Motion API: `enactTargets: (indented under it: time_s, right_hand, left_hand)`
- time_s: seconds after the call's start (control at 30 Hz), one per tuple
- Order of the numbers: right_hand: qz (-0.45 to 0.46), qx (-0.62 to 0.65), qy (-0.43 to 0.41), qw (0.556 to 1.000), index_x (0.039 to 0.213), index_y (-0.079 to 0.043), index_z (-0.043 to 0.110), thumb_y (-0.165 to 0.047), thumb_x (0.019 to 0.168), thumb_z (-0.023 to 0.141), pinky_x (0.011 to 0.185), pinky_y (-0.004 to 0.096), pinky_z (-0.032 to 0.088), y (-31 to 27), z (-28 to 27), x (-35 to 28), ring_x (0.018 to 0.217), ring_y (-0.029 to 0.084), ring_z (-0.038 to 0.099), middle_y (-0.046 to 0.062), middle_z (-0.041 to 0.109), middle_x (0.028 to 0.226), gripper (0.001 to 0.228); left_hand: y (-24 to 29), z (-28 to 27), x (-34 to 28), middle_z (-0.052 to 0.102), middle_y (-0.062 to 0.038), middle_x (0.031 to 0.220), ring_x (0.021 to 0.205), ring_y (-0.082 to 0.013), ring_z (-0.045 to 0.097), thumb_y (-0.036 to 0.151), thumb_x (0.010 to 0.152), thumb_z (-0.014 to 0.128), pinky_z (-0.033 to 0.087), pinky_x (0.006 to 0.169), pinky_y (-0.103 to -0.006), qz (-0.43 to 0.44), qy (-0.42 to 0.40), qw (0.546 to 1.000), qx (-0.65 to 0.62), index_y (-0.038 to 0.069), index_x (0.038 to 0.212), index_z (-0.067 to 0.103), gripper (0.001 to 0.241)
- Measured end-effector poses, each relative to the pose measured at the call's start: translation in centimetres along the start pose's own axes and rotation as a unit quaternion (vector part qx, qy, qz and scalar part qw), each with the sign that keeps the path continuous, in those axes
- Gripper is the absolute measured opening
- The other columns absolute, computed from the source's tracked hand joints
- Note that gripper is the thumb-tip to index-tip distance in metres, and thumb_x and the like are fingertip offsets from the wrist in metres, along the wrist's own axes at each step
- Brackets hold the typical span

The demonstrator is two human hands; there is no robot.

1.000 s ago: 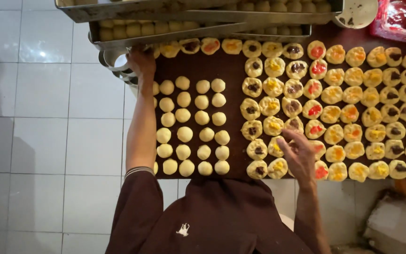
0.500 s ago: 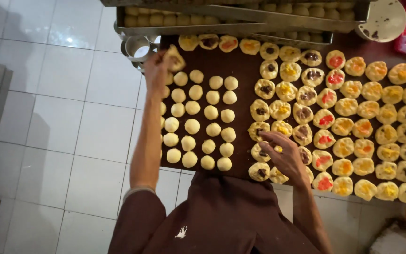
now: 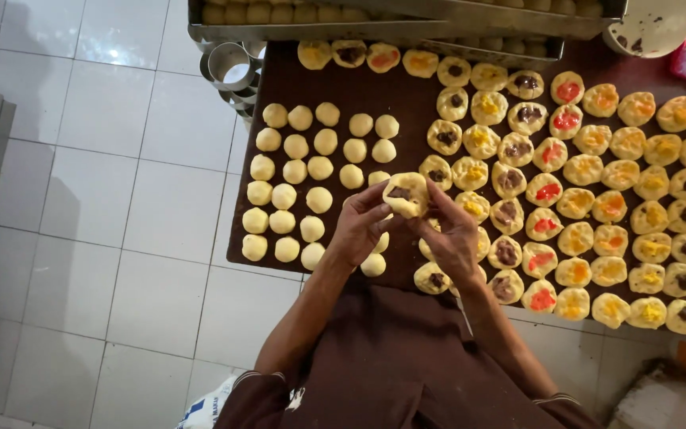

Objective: Preparing and filling small dough balls for baking in a bakery kitchen.

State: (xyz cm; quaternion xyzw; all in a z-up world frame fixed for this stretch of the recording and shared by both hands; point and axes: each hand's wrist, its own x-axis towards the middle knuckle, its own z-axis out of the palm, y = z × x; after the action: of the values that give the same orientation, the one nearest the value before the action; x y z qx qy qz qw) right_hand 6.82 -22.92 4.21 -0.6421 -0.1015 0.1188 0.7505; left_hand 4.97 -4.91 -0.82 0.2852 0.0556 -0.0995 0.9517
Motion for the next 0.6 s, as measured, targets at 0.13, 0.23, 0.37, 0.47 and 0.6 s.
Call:
enactTargets:
  time_s: [0.13,0.23,0.37,0.47,0.6]
  right_hand:
    - [-0.119,-0.288,0.039,0.95,0.136,-0.001,0.065,-0.005,0.089,0.079,0.087,0.032,0.063,0.3,0.0,-1.0,0.108,0.022,0.073,0.017,0.074,0.123,0.05]
    - [-0.178,-0.358,-0.018,0.916,0.127,-0.005,0.073,-0.007,0.092,0.083,0.081,0.028,0.066,1.4,-0.3,-1.4,0.106,0.021,0.074,0.014,0.075,0.124,0.037]
    - [-0.313,-0.326,0.009,0.892,0.114,-0.009,0.077,-0.007,0.089,0.084,0.078,0.028,0.061,-0.6,0.0,-1.3,0.093,0.018,0.068,0.012,0.067,0.113,0.027]
    - [-0.305,-0.278,0.06,0.909,0.11,-0.004,0.071,-0.015,0.088,0.087,0.079,0.029,0.059,-0.1,-1.1,-0.8,0.092,0.016,0.062,0.01,0.058,0.111,0.03]
    - [-0.134,-0.236,-0.001,0.963,0.1,-0.003,0.073,-0.011,0.085,0.087,0.065,0.025,0.058,2.9,-3.9,-1.5,0.078,0.012,0.065,0.006,0.069,0.098,0.023]
  left_hand:
    - [-2.6,-2.0,0.6,0.071,-0.015,0.122,0.104,-0.0205,0.073,0.002,0.104,0.064,0.065,0.093,-0.0363,0.06,0.052,0.994,0.071,-0.005,0.135,0.064,0.031]
    - [-1.7,-0.8,0.1,0.072,-0.015,0.115,0.096,-0.0189,0.073,0.006,0.106,0.061,0.064,0.086,-0.0333,0.035,0.088,0.992,0.086,-0.004,0.133,0.066,0.03]
    - [0.2,2.1,-1.7,0.072,-0.013,0.113,0.09,-0.016,0.069,0.007,0.103,0.059,0.061,0.08,-0.0298,-0.024,0.074,0.987,0.139,0.004,0.138,0.066,0.036]
    - [0.5,2.0,-2.2,0.067,-0.01,0.123,0.096,-0.0156,0.066,0.003,0.098,0.057,0.062,0.084,-0.0293,-0.041,0.033,0.971,0.234,0.01,0.141,0.066,0.044]
    - [0.9,0.6,-2.1,0.06,-0.007,0.139,0.119,-0.0197,0.063,0.003,0.089,0.06,0.063,0.101,-0.0365,-0.023,-0.13,0.973,0.19,0.012,0.141,0.066,0.053]
